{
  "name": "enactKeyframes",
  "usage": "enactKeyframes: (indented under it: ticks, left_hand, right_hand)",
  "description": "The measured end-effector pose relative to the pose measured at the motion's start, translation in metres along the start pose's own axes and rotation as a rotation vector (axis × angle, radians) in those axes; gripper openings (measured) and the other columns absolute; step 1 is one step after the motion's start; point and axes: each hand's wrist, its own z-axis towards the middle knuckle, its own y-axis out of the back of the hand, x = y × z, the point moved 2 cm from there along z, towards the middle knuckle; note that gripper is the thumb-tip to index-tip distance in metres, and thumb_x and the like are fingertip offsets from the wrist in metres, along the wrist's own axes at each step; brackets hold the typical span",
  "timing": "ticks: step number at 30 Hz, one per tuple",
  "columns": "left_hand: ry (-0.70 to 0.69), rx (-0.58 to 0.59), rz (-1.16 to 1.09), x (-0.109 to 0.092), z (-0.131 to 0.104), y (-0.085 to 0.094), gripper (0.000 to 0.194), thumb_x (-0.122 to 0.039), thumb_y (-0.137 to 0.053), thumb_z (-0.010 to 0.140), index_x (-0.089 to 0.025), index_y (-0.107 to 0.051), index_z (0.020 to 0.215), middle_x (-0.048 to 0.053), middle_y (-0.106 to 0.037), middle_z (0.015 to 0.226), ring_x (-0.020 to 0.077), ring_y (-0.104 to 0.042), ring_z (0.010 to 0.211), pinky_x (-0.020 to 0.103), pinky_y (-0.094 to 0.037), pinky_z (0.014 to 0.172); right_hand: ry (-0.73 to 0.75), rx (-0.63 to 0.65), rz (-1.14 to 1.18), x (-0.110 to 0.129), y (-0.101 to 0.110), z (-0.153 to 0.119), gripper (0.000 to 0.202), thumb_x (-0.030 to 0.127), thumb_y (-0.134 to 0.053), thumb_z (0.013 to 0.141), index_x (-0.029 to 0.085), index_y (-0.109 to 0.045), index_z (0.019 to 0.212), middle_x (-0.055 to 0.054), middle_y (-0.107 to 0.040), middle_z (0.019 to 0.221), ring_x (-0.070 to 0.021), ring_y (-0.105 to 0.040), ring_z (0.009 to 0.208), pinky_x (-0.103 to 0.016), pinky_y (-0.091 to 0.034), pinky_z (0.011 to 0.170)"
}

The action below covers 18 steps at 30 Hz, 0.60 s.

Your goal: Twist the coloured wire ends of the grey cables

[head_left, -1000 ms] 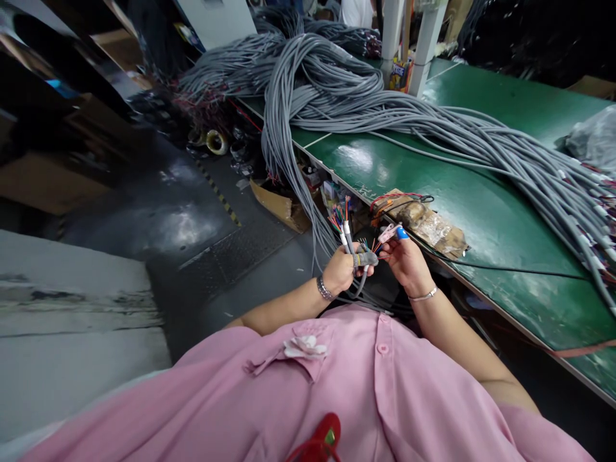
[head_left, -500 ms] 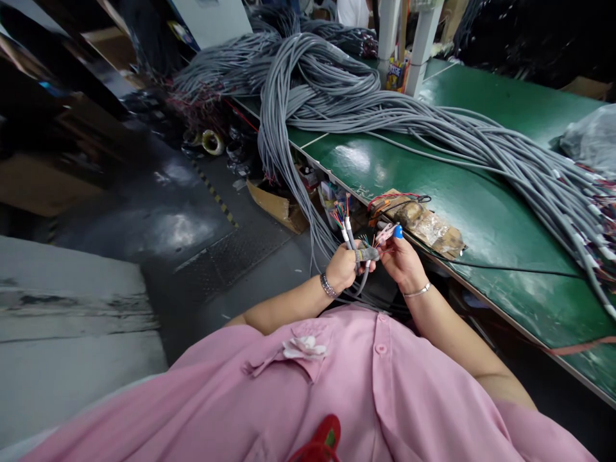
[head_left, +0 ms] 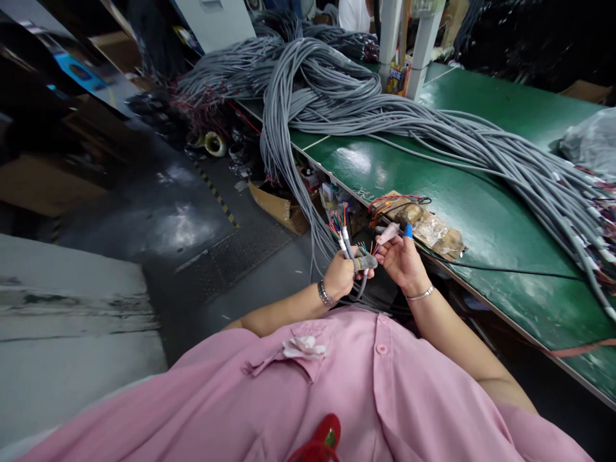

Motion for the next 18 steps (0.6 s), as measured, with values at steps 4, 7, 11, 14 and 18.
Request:
enactKeyframes:
  ticks: [4,7,11,14,18]
  left_hand:
    - [-0.017,-0.044,-0.022,0.000,-0.003,0.001,0.030,-0.038,-0.076,0.063,-0.013,-0.059,0.063,0.003,-0.061,0.051,0.0096,-0.053,0.043,0.021,-0.027,0.040]
    - [-0.020,-0.052,-0.040,-0.003,-0.001,-0.002,0.031,-0.038,-0.077,0.062,-0.013,-0.057,0.061,0.002,-0.060,0.050,0.0097,-0.053,0.042,0.021,-0.026,0.040]
    - [-0.017,-0.043,-0.045,-0.006,0.002,-0.005,0.033,-0.038,-0.076,0.063,-0.014,-0.054,0.058,0.002,-0.059,0.048,0.0094,-0.052,0.042,0.021,-0.026,0.039]
    - [0.004,-0.029,-0.042,-0.005,0.005,-0.007,0.034,-0.039,-0.076,0.062,-0.014,-0.055,0.057,0.002,-0.058,0.048,0.0090,-0.052,0.042,0.021,-0.026,0.039]
    - [0.028,-0.024,-0.061,-0.002,0.008,-0.007,0.035,-0.040,-0.077,0.061,-0.014,-0.054,0.058,0.001,-0.057,0.048,0.0089,-0.051,0.041,0.021,-0.025,0.038]
  right_hand:
    - [0.067,-0.060,-0.044,0.004,-0.004,-0.002,0.028,0.049,-0.065,0.079,0.021,-0.064,0.085,0.000,-0.067,0.078,-0.0109,-0.059,0.064,-0.022,-0.051,0.056]
    - [0.113,-0.088,-0.092,0.004,-0.005,-0.003,0.030,0.049,-0.066,0.079,0.020,-0.065,0.083,0.000,-0.066,0.076,-0.0095,-0.056,0.061,-0.021,-0.050,0.054]
    - [0.137,-0.071,-0.115,0.003,-0.006,-0.004,0.032,0.050,-0.067,0.078,0.019,-0.066,0.083,0.000,-0.065,0.076,-0.0090,-0.055,0.061,-0.020,-0.050,0.055]
    - [0.144,-0.064,-0.101,0.002,-0.007,-0.002,0.029,0.048,-0.068,0.078,0.019,-0.066,0.084,0.000,-0.064,0.076,-0.0090,-0.054,0.060,-0.021,-0.050,0.056]
    - [0.125,-0.064,-0.045,0.000,-0.005,0.004,0.028,0.050,-0.064,0.080,0.021,-0.064,0.082,-0.001,-0.068,0.086,-0.0097,-0.055,0.059,-0.024,-0.050,0.056]
